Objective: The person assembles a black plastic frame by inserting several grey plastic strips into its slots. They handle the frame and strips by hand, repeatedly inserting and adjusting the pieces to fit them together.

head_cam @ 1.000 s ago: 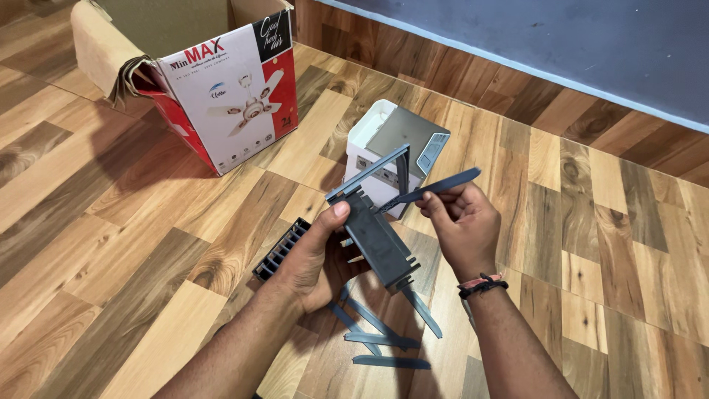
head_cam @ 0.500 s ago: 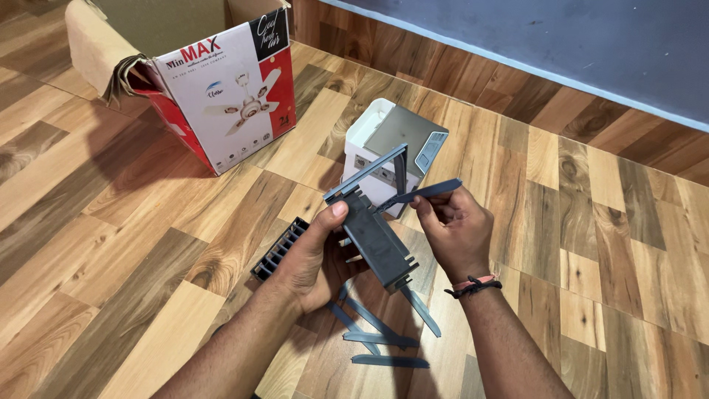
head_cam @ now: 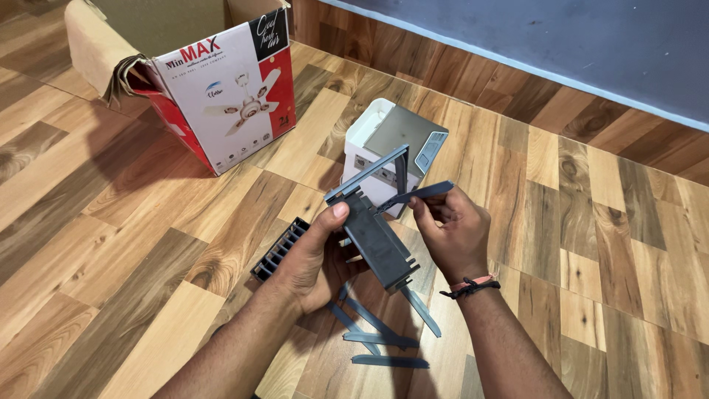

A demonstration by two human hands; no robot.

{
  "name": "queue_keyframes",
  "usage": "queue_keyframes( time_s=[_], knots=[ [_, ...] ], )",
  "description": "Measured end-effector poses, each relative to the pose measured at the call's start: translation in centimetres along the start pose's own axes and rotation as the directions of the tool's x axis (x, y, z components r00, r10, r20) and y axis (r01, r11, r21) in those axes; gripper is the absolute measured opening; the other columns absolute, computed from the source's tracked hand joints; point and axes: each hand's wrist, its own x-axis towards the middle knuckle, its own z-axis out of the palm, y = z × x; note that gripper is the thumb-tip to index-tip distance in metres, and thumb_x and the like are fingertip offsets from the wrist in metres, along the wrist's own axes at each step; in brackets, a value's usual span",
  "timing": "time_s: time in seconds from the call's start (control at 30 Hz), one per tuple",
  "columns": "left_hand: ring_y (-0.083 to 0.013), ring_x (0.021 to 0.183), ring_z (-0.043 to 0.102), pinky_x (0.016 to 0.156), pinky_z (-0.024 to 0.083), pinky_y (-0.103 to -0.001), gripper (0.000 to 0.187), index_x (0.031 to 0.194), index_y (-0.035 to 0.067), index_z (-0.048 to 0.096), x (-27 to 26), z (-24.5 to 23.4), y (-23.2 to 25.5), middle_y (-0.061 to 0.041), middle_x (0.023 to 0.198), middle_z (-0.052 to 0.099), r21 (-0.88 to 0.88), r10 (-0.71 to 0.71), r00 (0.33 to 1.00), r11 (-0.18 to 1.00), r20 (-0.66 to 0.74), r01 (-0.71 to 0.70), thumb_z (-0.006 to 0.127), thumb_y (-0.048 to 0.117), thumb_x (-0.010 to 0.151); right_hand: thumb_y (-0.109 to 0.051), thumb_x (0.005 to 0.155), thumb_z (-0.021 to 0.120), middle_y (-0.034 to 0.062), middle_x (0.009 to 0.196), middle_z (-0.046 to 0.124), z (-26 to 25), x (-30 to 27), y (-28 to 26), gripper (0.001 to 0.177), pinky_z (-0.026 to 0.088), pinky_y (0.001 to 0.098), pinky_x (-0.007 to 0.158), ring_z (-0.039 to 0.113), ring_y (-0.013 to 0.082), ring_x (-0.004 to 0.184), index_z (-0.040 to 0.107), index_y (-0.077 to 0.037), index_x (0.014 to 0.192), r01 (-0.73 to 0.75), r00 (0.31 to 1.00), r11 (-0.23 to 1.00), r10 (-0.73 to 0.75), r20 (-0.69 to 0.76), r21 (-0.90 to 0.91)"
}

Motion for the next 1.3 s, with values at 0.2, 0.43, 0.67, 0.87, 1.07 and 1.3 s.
queue_keyframes(
  time_s=[0.2, 0.43, 0.67, 0.87, 1.07, 1.3],
  knots=[
    [-0.0297, 0.122, 0.062, 0.109, 0.049, -0.054, 0.093, 0.139, 0.008, 0.053, 0.0, 0.0, 0.0, -0.018, 0.123, 0.065, -0.01, 0.007, 1.0, 1.0, 0.01, -0.007, 0.075, 0.064, 0.067, -0.01, 0.092, 0.077, 0.0061, 0.089, 0.078, 0.0, 0.1, -0.3, 0.011, 0.065, 0.0245, 0.072, 0.078, 0.0121, 0.084, 0.069, -0.002, 0.095, 0.002, 1.0, 1.0, -0.002, -0.008, -0.017],
    [-0.0289, 0.123, 0.061, 0.109, 0.048, -0.055, 0.085, 0.135, 0.013, 0.053, -0.2, 0.1, 0.0, -0.015, 0.125, 0.065, -0.004, 0.008, 1.0, 1.0, 0.019, -0.008, 0.075, 0.059, 0.068, -0.008, 0.092, 0.077, 0.0066, 0.086, 0.078, 0.0, 0.1, -1.1, 0.011, 0.065, 0.026, 0.071, 0.079, 0.0133, 0.08, 0.069, -0.002, 0.091, 0.059, 0.998, 0.994, -0.059, 0.005, -0.094],
    [-0.0291, 0.123, 0.059, 0.108, 0.048, -0.054, 0.085, 0.136, 0.013, 0.052, 0.0, -0.1, -0.3, -0.016, 0.125, 0.062, 0.0, 0.005, 1.0, 1.0, 0.022, -0.005, 0.076, 0.057, 0.068, -0.011, 0.09, 0.078, 0.0084, 0.086, 0.077, 0.3, 0.0, -1.7, 0.014, 0.064, 0.0284, 0.069, 0.079, 0.0154, 0.079, 0.067, -0.002, 0.09, 0.072, 0.997, 0.982, -0.074, -0.008, -0.177],
    [-0.03, 0.123, 0.057, 0.107, 0.046, -0.055, 0.085, 0.136, 0.014, 0.051, 0.2, -0.2, -0.7, -0.016, 0.125, 0.059, 0.049, 0.01, 1.0, 0.999, -0.01, -0.009, 0.077, 0.053, 0.065, -0.012, 0.09, 0.079, 0.0084, 0.086, 0.076, 0.6, -0.2, -1.9, 0.015, 0.064, 0.0292, 0.068, 0.078, 0.0164, 0.078, 0.067, -0.003, 0.089, 0.041, 0.999, 0.978, -0.041, 0.001, -0.206],
    [-0.0277, 0.118, 0.057, 0.104, 0.047, -0.054, 0.077, 0.131, 0.015, 0.052, 0.2, -0.1, -1.0, -0.012, 0.12, 0.058, 0.039, 0.011, 1.0, 0.999, 0.012, -0.011, 0.077, 0.049, 0.066, -0.012, 0.088, 0.08, 0.0101, 0.088, 0.075, 0.7, -0.3, -1.7, 0.017, 0.063, 0.0298, 0.069, 0.078, 0.019, 0.08, 0.066, -0.002, 0.089, 0.12, 0.993, 0.966, -0.119, 0.019, -0.229],
    [-0.0249, 0.112, 0.062, 0.099, 0.051, -0.052, 0.072, 0.128, 0.017, 0.053, 0.0, 0.1, -1.5, -0.009, 0.116, 0.061, 0.013, -0.02, 0.999, 1.0, -0.031, 0.02, 0.074, 0.049, 0.067, -0.012, 0.087, 0.081, 0.0101, 0.09, 0.076, 1.0, -0.5, -1.7, 0.015, 0.063, 0.0289, 0.069, 0.077, 0.019, 0.079, 0.072, -0.003, 0.094, 0.114, 0.994, 0.961, -0.11, 0.03, -0.252]
  ],
)
